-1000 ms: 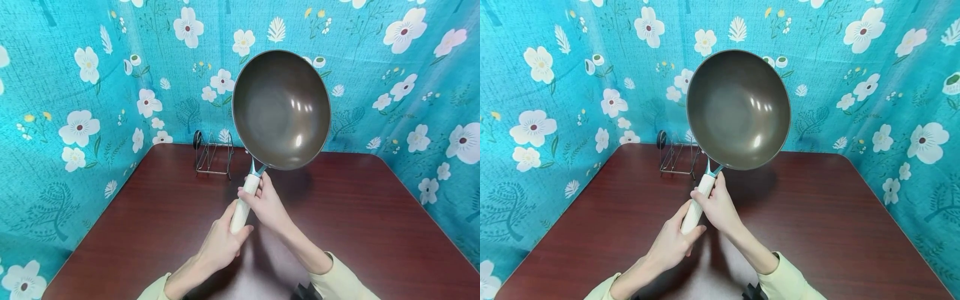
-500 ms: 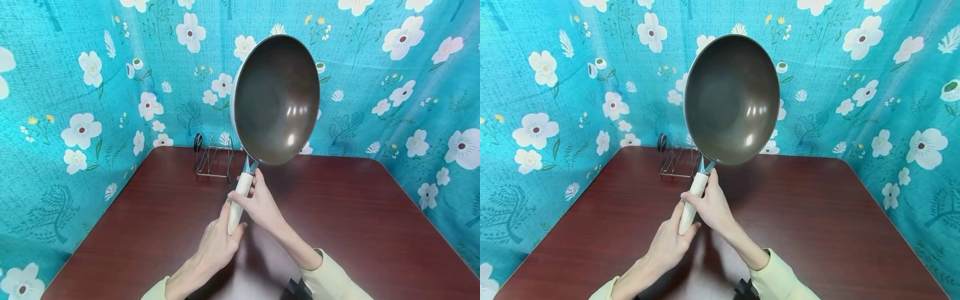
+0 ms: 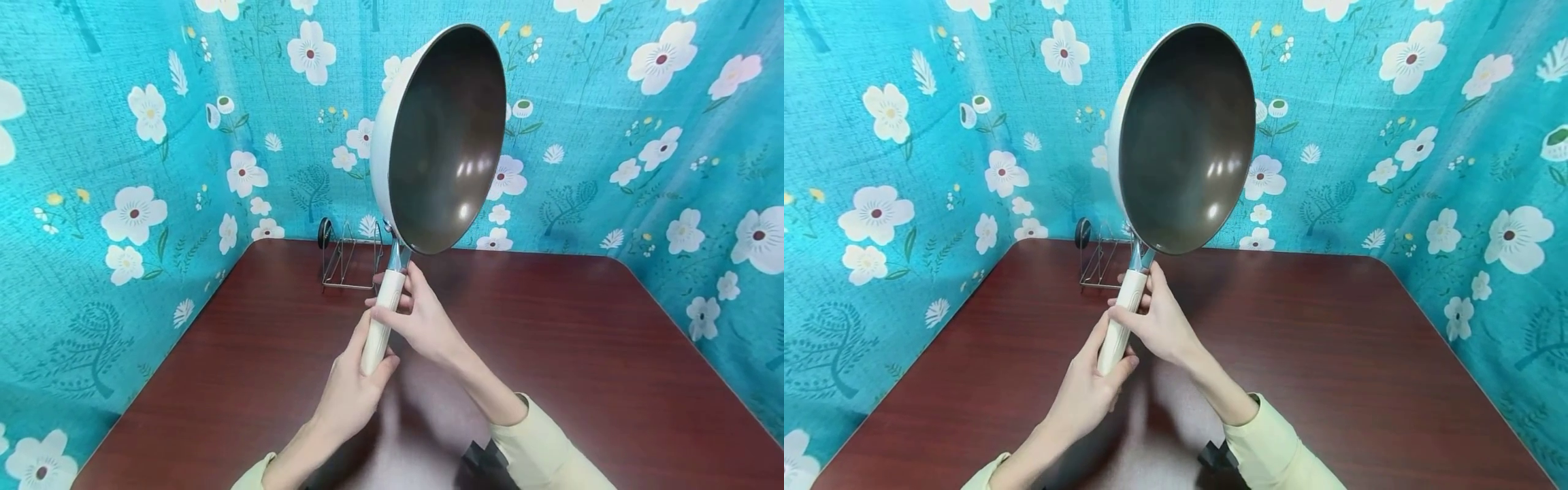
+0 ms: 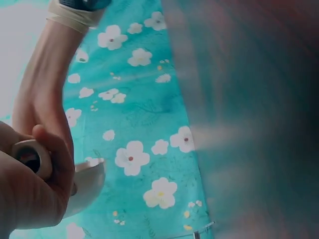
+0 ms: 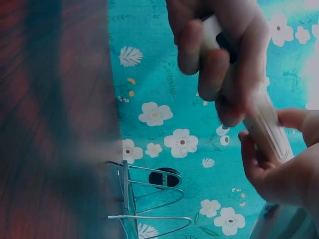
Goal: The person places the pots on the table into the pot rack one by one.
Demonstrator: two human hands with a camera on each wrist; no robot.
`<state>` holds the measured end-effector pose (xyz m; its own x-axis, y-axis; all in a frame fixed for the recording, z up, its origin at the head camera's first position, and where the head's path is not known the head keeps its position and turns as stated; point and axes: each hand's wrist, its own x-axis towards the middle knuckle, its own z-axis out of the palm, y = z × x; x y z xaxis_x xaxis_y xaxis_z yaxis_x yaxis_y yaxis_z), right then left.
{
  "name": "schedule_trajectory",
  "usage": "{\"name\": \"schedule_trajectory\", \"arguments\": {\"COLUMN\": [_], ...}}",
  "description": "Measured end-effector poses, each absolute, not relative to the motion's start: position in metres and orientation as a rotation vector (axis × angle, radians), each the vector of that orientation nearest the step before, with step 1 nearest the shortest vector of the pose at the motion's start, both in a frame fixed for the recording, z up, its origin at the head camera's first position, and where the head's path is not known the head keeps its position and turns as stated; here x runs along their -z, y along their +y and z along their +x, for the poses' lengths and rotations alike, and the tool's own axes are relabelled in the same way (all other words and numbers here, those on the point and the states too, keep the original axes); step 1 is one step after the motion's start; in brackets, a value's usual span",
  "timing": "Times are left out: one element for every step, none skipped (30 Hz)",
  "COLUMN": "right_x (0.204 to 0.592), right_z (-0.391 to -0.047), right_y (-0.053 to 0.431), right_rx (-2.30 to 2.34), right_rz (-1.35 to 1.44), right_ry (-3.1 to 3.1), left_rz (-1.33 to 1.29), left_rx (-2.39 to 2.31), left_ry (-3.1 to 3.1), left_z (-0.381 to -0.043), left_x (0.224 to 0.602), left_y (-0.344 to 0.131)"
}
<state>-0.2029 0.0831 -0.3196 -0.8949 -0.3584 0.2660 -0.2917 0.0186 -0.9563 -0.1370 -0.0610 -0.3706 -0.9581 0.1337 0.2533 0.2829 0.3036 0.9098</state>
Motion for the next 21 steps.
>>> {"name": "schedule_trajectory", "arguments": {"right_x": [0.319,0.319,0.318,0.318,0.318,0.318,0.317,0.317,0.316,0.316,0.315,0.314,0.313,0.313,0.312,0.312,0.312,0.312,0.312,0.312,0.312], "right_z": [-0.204,-0.205,-0.207,-0.207,-0.208,-0.209,-0.209,-0.209,-0.209,-0.209,-0.209,-0.21,-0.21,-0.21,-0.211,-0.211,-0.212,-0.212,-0.213,-0.213,-0.214], "right_y": [0.083,0.084,0.084,0.084,0.085,0.085,0.085,0.086,0.086,0.086,0.086,0.086,0.086,0.086,0.086,0.085,0.085,0.084,0.084,0.083,0.083], "right_rx": [2.054,2.062,2.068,2.07,2.074,2.079,2.081,2.083,2.083,2.082,2.078,2.072,2.062,2.049,2.037,2.023,2.005,1.987,1.968,1.951,1.936], "right_rz": [-0.74,-0.774,-0.808,-0.839,-0.875,-0.91,-0.944,-0.977,-1.012,-1.041,-1.07,-1.094,-1.113,-1.131,-1.144,-1.156,-1.167,-1.178,-1.19,-1.201,-1.214], "right_ry": [2.194,2.179,2.162,2.146,2.122,2.092,2.065,2.034,2.005,1.977,1.955,1.938,1.927,1.919,1.909,1.901,1.899,1.895,1.892,1.888,1.882], "left_rz": [-0.391,-0.392,-0.399,-0.403,-0.408,-0.419,-0.449,-0.49,-0.532,-0.572,-0.61,-0.635,-0.647,-0.64,-0.615,-0.585,-0.551,-0.517,-0.494,-0.48,-0.474], "left_rx": [1.817,1.884,1.955,2.046,2.127,2.198,2.252,2.279,2.299,2.315,2.321,2.329,2.334,2.338,2.343,2.343,2.342,2.33,2.3,2.239,2.169], "left_ry": [-2.405,-2.382,-2.354,-2.321,-2.286,-2.247,-2.202,-2.163,-2.126,-2.089,-2.056,-2.027,-2.006,-1.997,-1.997,-2.001,-2.004,-2.012,-2.02,-2.033,-2.039], "left_z": [-0.137,-0.136,-0.136,-0.135,-0.134,-0.134,-0.133,-0.133,-0.133,-0.133,-0.132,-0.132,-0.132,-0.131,-0.13,-0.129,-0.127,-0.126,-0.125,-0.124,-0.124], "left_x": [0.368,0.366,0.365,0.363,0.362,0.361,0.36,0.36,0.36,0.36,0.36,0.36,0.36,0.36,0.36,0.36,0.361,0.361,0.362,0.363,0.364], "left_y": [-0.061,-0.062,-0.062,-0.063,-0.063,-0.063,-0.063,-0.064,-0.064,-0.064,-0.064,-0.063,-0.063,-0.062,-0.062,-0.061,-0.06,-0.059,-0.058,-0.058,-0.057]}}
